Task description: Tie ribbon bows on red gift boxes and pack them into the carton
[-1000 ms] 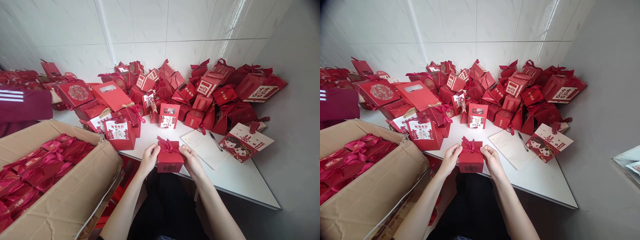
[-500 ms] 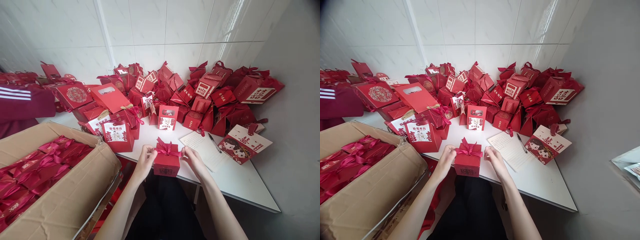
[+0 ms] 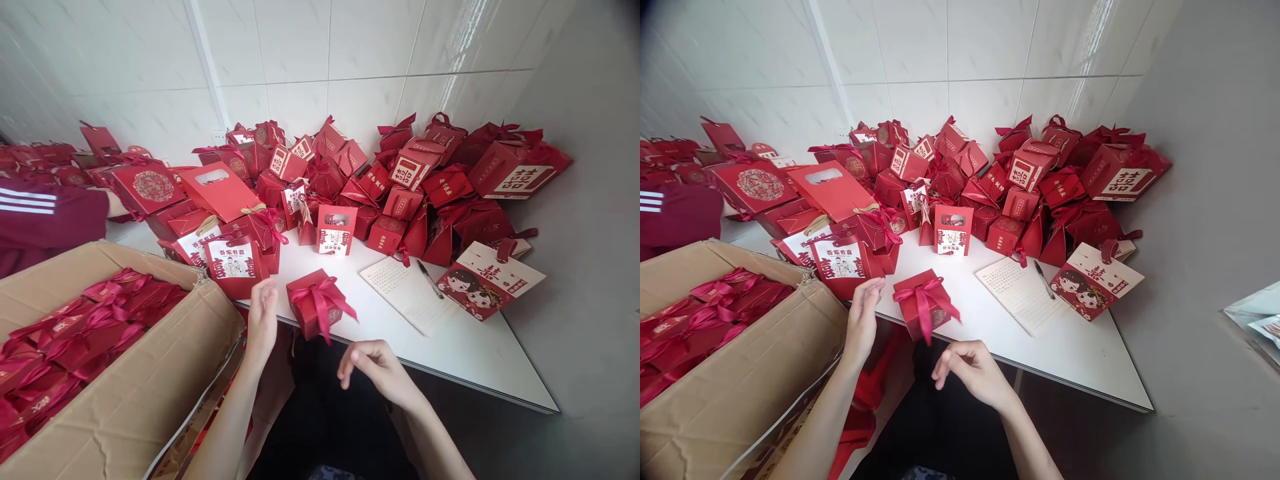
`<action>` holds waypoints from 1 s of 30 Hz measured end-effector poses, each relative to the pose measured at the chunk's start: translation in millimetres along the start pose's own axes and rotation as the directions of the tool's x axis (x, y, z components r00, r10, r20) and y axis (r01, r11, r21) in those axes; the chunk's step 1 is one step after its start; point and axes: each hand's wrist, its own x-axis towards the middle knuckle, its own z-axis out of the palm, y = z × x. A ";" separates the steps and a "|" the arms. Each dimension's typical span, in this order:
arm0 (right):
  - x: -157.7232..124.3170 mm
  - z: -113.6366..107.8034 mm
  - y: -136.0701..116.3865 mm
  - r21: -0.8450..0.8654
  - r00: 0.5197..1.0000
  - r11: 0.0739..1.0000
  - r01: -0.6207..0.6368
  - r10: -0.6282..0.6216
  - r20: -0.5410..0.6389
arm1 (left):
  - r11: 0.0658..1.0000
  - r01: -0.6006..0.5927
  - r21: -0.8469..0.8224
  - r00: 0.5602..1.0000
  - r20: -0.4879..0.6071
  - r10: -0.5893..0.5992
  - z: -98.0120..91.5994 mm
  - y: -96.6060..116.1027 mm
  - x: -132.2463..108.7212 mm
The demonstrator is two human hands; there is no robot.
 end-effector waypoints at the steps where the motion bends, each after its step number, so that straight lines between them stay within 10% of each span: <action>1: -0.9 -0.8 -2.7 0.016 1.000 1.000 0.012 -0.012 -0.014 | 1.000 -0.005 -0.007 1.000 0.024 0.005 -0.7 0.5 -2.8; 7: 22.2 -10.7 -14.7 -0.377 0.850 0.922 0.089 -0.267 -0.453 | 0.999 0.020 -0.032 0.985 0.172 -0.015 8.1 -1.4 -5.9; 12: 54.7 0.2 -14.1 -0.600 0.848 0.786 0.149 -0.414 -0.331 | 0.994 0.076 -0.079 0.972 0.226 -0.057 13.1 2.0 -3.1; 22: 74.5 6.2 -10.2 -0.497 0.954 0.867 -0.024 -0.129 -0.271 | 0.996 0.084 -0.003 0.979 0.188 -0.082 23.6 13.3 1.5; 30: 69.7 -0.2 -0.5 -0.520 0.954 0.854 0.037 -0.185 -0.237 | 0.986 0.166 0.007 0.970 0.177 -0.165 28.6 18.1 3.4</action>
